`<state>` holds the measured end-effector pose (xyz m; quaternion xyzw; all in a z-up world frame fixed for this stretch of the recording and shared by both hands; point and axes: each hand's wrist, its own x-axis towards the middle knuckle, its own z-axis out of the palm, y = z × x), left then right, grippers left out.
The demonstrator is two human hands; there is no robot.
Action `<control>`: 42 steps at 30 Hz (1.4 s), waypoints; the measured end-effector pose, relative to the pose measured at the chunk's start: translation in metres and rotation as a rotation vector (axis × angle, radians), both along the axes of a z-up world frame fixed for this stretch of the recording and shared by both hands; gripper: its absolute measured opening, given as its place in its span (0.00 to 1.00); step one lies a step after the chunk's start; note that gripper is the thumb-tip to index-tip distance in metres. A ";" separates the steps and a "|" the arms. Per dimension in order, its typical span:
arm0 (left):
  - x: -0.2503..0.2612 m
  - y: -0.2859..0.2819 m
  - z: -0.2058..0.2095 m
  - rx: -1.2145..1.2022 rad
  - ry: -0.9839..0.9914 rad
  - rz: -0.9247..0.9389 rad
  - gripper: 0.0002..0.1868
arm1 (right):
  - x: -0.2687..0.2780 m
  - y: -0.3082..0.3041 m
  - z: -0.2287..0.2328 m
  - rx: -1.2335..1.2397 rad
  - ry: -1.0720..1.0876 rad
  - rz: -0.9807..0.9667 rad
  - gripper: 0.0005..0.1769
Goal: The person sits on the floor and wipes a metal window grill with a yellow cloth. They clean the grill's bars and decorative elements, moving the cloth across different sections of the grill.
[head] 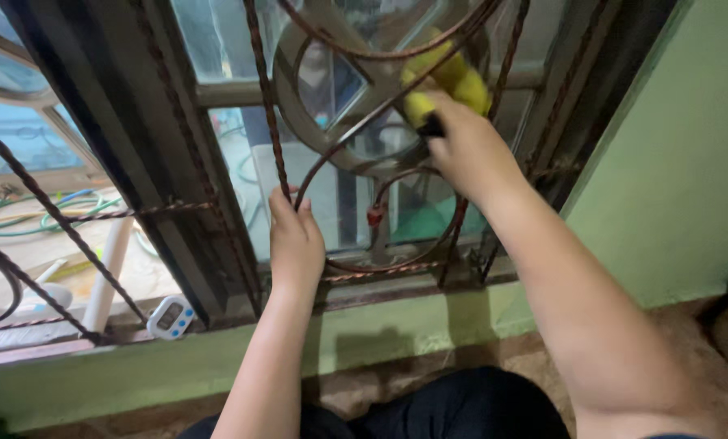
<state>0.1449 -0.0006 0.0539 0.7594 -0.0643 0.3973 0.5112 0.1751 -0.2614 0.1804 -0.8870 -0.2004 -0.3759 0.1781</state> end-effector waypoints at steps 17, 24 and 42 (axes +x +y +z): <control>-0.012 0.002 0.115 0.117 0.257 0.045 0.48 | -0.017 0.077 0.115 -0.387 -0.698 0.001 0.42; 0.010 0.018 0.131 0.778 -0.707 0.465 0.48 | 0.010 0.078 0.123 -0.460 -0.323 -0.031 0.38; 0.036 0.007 0.171 0.890 -0.749 0.356 0.35 | 0.051 0.065 0.147 -0.528 -0.469 0.147 0.36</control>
